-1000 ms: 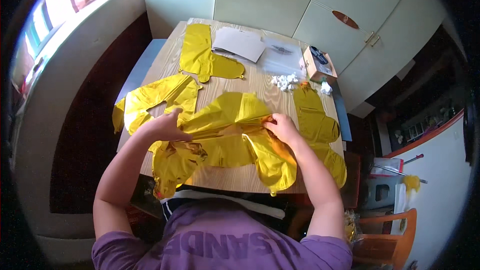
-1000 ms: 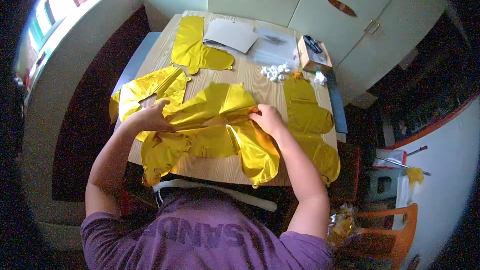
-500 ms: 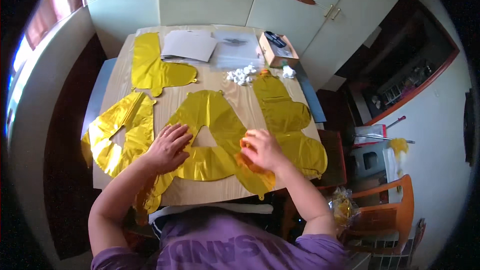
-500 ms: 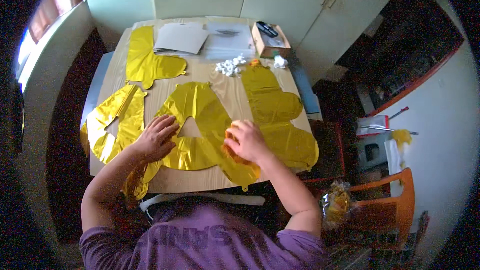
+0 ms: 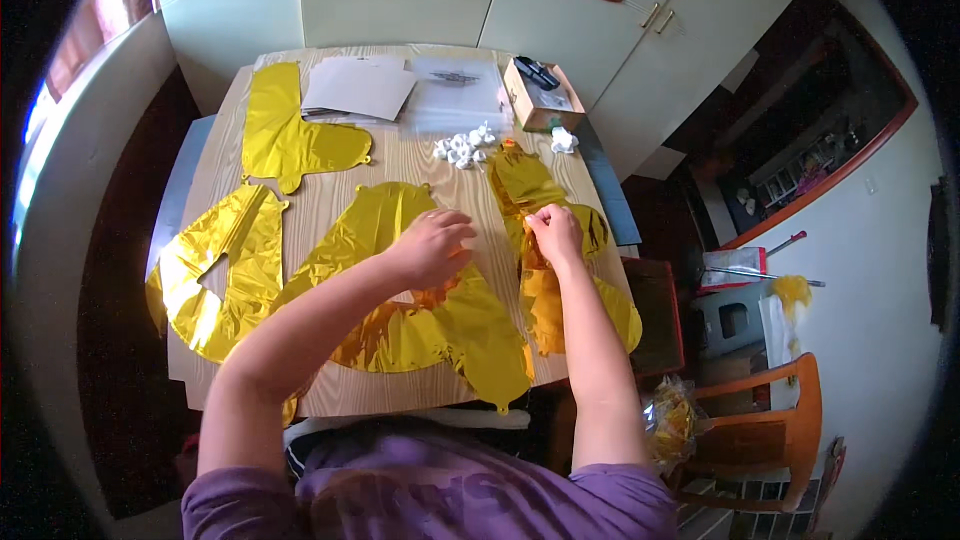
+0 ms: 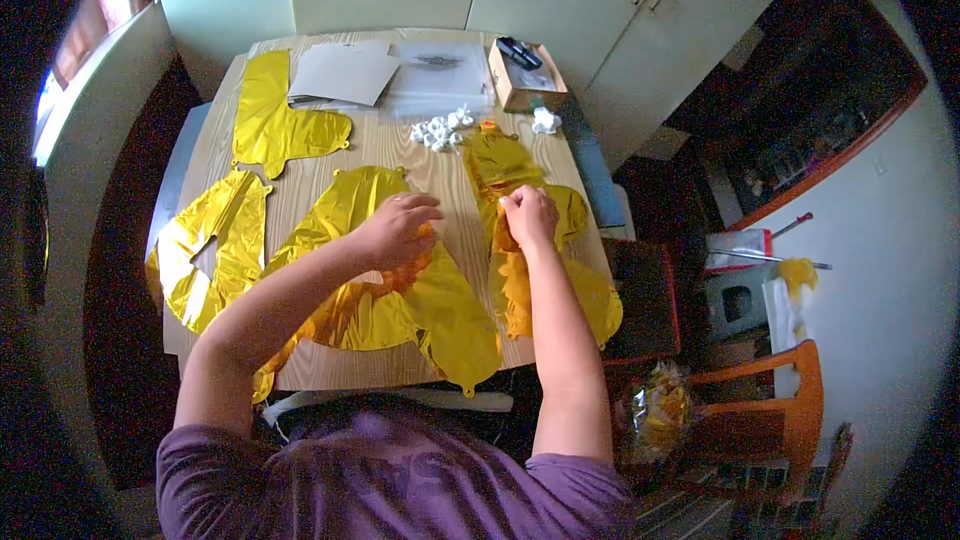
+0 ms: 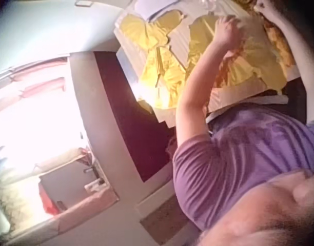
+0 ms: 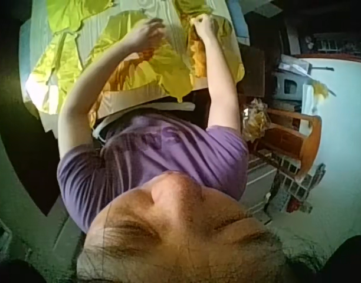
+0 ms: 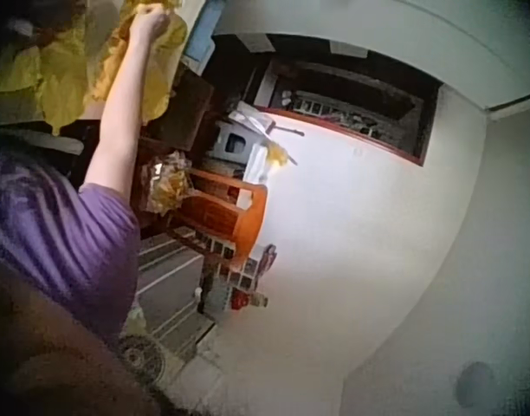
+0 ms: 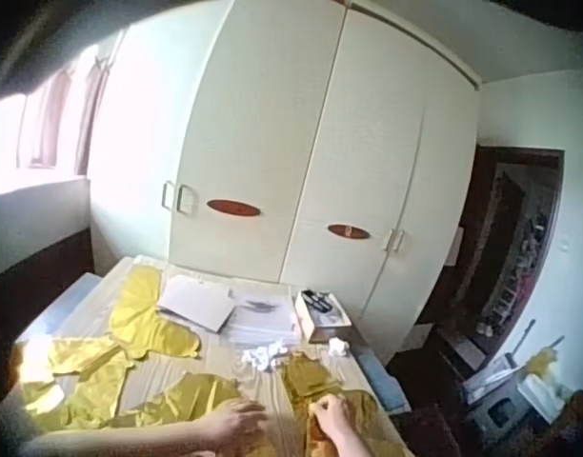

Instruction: Folding and assembling gold foil sheets onto a cardboard template to create a package.

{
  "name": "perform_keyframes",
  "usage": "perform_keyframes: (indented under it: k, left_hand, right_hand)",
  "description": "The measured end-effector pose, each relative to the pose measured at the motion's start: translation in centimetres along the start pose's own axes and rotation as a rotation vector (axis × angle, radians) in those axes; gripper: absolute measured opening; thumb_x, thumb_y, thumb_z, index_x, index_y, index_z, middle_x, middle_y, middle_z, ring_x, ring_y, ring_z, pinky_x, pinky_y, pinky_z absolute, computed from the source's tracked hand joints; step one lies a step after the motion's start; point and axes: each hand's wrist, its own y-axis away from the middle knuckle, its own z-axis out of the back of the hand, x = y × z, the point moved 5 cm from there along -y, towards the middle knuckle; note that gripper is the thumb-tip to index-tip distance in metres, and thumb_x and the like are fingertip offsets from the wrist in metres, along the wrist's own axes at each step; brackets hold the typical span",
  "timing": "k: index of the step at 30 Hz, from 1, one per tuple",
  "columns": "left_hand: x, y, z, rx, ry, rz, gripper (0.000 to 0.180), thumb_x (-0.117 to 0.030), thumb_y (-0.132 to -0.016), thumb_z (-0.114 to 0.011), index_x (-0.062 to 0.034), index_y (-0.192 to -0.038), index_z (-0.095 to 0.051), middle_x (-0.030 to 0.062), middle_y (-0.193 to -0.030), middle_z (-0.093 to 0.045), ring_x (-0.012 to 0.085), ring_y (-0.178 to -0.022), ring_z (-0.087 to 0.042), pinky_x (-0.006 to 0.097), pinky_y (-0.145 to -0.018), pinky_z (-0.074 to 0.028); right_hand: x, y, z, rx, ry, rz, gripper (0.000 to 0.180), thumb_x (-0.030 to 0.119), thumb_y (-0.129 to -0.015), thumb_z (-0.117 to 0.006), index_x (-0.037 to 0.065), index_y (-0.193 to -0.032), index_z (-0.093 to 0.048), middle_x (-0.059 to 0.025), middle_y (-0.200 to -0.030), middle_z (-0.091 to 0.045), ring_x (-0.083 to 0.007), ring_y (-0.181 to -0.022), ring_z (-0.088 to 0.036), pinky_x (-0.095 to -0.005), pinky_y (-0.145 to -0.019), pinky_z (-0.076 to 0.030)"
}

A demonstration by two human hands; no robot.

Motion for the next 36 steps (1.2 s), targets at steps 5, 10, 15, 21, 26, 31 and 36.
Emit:
perform_keyframes:
  k: [5,10,15,21,26,31,36]
  left_hand:
    - [1.8,-6.2,-5.5,0.005,-0.147,0.071,0.040,-0.032,-0.086,-0.063,-0.0078,-0.117,-0.062,0.0138,-0.126,-0.058,0.0318,-0.120,-0.053,0.045,-0.103,-0.039]
    - [1.2,-7.5,-6.3,0.038,-0.360,0.107,0.047,-0.046,-0.084,-0.063,-0.0098,-0.114,-0.064,0.0106,-0.115,-0.060,0.0290,-0.114,-0.054,0.045,-0.105,-0.036]
    - [-0.2,-8.8,-6.3,-0.168,-0.065,0.242,0.048,-0.053,-0.083,-0.061,-0.0102,-0.103,-0.071,0.0114,-0.113,-0.061,0.0273,-0.111,-0.057,0.044,-0.104,-0.036]
    - [1.4,-11.6,-9.0,-0.035,0.155,0.528,0.033,-0.034,-0.082,-0.061,-0.0085,-0.100,-0.073,0.0185,-0.081,-0.070,0.0341,-0.078,-0.069,0.045,-0.073,-0.055]
    - [2.0,-11.0,-8.0,-0.102,0.447,0.665,0.026,-0.024,-0.082,-0.068,-0.0014,-0.094,-0.074,0.0099,-0.077,-0.072,0.0149,-0.062,-0.066,0.032,-0.061,-0.054]
    - [-0.3,-11.8,-8.2,0.022,0.545,0.667,0.033,-0.028,-0.081,-0.070,0.0038,-0.092,-0.071,0.0096,-0.074,-0.070,0.0165,-0.065,-0.065,0.033,-0.063,-0.054]
    - [0.2,-11.8,-9.0,0.014,0.426,0.628,0.028,-0.027,-0.074,-0.070,-0.0005,-0.082,-0.072,0.0185,-0.075,-0.069,0.0314,-0.072,-0.069,0.040,-0.069,-0.055]
  right_hand:
    - [0.2,0.1,0.1,-0.038,-0.070,0.086,0.018,0.019,-0.083,-0.073,0.005,-0.083,-0.063,-0.0144,-0.084,-0.064,-0.0341,-0.083,-0.062,-0.0447,-0.073,-0.048]
    - [-0.9,1.9,1.8,0.024,-0.286,0.119,0.015,0.014,-0.085,-0.069,0.001,-0.085,-0.062,-0.0132,-0.077,-0.066,-0.0296,-0.072,-0.063,-0.0394,-0.066,-0.049]
    - [-2.9,2.5,2.8,0.030,-0.396,0.070,0.014,0.012,-0.087,-0.068,-0.001,-0.087,-0.065,-0.0079,-0.073,-0.064,-0.0161,-0.066,-0.059,-0.0304,-0.064,-0.048]
    - [-1.5,2.7,3.1,-0.037,-0.349,0.129,0.016,0.014,-0.088,-0.069,-0.002,-0.087,-0.066,-0.0056,-0.074,-0.066,-0.0124,-0.068,-0.059,-0.0283,-0.065,-0.048]
    - [-4.3,3.2,4.4,-0.041,-0.417,0.003,0.019,0.016,-0.085,-0.070,-0.002,-0.089,-0.067,-0.0155,-0.082,-0.068,-0.0240,-0.075,-0.066,-0.0348,-0.068,-0.050]
    - [-2.7,3.8,4.9,-0.089,-0.418,0.021,0.018,0.016,-0.087,-0.069,-0.002,-0.090,-0.069,-0.0111,-0.077,-0.068,-0.0177,-0.071,-0.064,-0.0309,-0.066,-0.049]
    - [-1.3,4.2,3.4,-0.027,-0.386,0.076,0.019,0.014,-0.087,-0.067,-0.001,-0.099,-0.067,-0.0193,-0.096,-0.069,-0.0343,-0.088,-0.067,-0.0389,-0.074,-0.051]
